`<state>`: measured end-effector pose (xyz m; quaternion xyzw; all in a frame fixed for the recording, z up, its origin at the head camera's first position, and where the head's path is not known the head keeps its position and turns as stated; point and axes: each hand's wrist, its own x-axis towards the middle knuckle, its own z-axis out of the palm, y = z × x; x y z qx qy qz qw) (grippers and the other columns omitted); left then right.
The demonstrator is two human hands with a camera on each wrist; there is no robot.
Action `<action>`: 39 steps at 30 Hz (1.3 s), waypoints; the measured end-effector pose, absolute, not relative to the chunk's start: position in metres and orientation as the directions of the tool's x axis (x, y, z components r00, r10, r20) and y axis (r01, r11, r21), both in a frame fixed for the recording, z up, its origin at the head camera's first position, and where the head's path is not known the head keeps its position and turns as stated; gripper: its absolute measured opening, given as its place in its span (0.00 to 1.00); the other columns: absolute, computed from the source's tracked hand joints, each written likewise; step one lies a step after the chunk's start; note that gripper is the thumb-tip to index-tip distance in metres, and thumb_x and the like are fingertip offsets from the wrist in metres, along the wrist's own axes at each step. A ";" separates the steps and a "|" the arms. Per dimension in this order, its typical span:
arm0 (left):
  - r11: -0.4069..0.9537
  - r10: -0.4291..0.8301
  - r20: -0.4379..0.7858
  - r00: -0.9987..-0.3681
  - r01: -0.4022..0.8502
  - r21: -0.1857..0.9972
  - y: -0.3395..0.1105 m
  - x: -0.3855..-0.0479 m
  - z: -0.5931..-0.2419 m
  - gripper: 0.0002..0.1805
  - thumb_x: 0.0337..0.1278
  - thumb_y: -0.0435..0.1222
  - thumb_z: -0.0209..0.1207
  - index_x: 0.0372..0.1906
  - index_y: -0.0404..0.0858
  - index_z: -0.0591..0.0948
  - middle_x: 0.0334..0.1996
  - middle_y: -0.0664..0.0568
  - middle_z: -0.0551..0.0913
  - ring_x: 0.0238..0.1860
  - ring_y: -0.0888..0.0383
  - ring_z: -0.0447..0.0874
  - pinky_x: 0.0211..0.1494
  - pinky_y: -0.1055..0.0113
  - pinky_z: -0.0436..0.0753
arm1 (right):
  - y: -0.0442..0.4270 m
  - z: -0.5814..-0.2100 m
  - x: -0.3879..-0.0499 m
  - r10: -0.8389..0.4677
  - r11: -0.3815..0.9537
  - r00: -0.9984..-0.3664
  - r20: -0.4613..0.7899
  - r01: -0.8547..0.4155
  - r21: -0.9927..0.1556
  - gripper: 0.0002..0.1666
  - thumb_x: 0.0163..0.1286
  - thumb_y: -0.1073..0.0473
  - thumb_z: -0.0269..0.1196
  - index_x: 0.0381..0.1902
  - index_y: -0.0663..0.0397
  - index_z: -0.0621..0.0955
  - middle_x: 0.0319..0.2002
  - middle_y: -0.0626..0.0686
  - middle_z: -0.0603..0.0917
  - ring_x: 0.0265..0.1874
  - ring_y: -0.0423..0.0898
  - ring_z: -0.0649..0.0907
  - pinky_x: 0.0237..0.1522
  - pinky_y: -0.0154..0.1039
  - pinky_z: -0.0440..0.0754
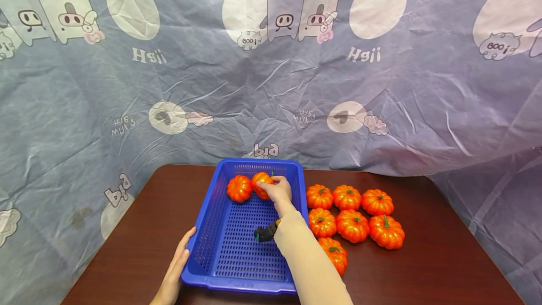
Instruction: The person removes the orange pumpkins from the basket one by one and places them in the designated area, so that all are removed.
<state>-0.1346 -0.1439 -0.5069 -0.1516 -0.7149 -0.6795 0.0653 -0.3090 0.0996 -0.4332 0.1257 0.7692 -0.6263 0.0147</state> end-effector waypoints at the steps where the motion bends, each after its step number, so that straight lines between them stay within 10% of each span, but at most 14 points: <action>1: 0.029 0.128 0.303 -0.944 0.309 0.951 -0.144 -0.135 -0.507 0.26 0.72 0.36 0.31 0.72 0.41 0.53 0.72 0.40 0.46 0.66 0.74 0.43 0.57 0.30 0.35 | 0.100 -0.431 -0.309 0.173 0.168 -0.968 -0.184 0.213 -0.962 0.35 0.56 0.56 0.69 0.57 0.66 0.70 0.54 0.67 0.72 0.50 0.61 0.76 0.45 0.54 0.77; 12: 0.031 0.122 0.293 -0.948 0.299 0.954 -0.144 -0.135 -0.507 0.26 0.71 0.36 0.31 0.72 0.42 0.54 0.72 0.41 0.47 0.69 0.51 0.38 0.57 0.30 0.35 | 0.108 -0.406 -0.305 0.104 0.029 -0.974 -0.203 0.207 -0.978 0.36 0.56 0.55 0.70 0.59 0.61 0.69 0.57 0.62 0.71 0.54 0.58 0.75 0.54 0.53 0.73; 19: 0.027 0.121 0.297 -0.947 0.303 0.953 -0.143 -0.136 -0.507 0.26 0.71 0.35 0.31 0.72 0.42 0.54 0.72 0.41 0.48 0.67 0.71 0.43 0.58 0.30 0.35 | 0.116 -0.387 -0.295 0.048 0.009 -0.986 -0.162 0.163 -0.987 0.35 0.56 0.57 0.70 0.59 0.60 0.70 0.54 0.62 0.72 0.52 0.57 0.76 0.53 0.51 0.74; 26: 0.027 0.120 0.296 -0.948 0.301 0.953 -0.143 -0.136 -0.507 0.26 0.71 0.36 0.31 0.72 0.42 0.54 0.72 0.40 0.47 0.69 0.47 0.37 0.57 0.30 0.35 | 0.132 -0.368 -0.277 0.006 0.024 -0.996 -0.085 0.085 -0.996 0.34 0.55 0.59 0.70 0.58 0.60 0.71 0.56 0.63 0.73 0.51 0.54 0.77 0.50 0.43 0.77; 33: 0.035 0.117 0.301 -0.946 0.307 0.951 -0.144 -0.136 -0.508 0.26 0.71 0.36 0.31 0.72 0.41 0.54 0.72 0.40 0.47 0.69 0.65 0.41 0.57 0.30 0.35 | 0.149 -0.359 -0.254 -0.034 0.062 -0.999 0.012 -0.014 -0.998 0.32 0.54 0.59 0.71 0.56 0.58 0.72 0.55 0.64 0.75 0.49 0.51 0.78 0.46 0.38 0.77; 39: 0.033 0.118 0.294 -0.949 0.299 0.954 -0.144 -0.136 -0.507 0.26 0.71 0.36 0.31 0.72 0.42 0.54 0.72 0.40 0.47 0.69 0.46 0.36 0.57 0.29 0.35 | 0.159 -0.359 -0.234 -0.027 0.116 -0.998 0.064 -0.067 -0.991 0.32 0.54 0.61 0.71 0.57 0.57 0.72 0.55 0.61 0.77 0.54 0.54 0.76 0.51 0.44 0.72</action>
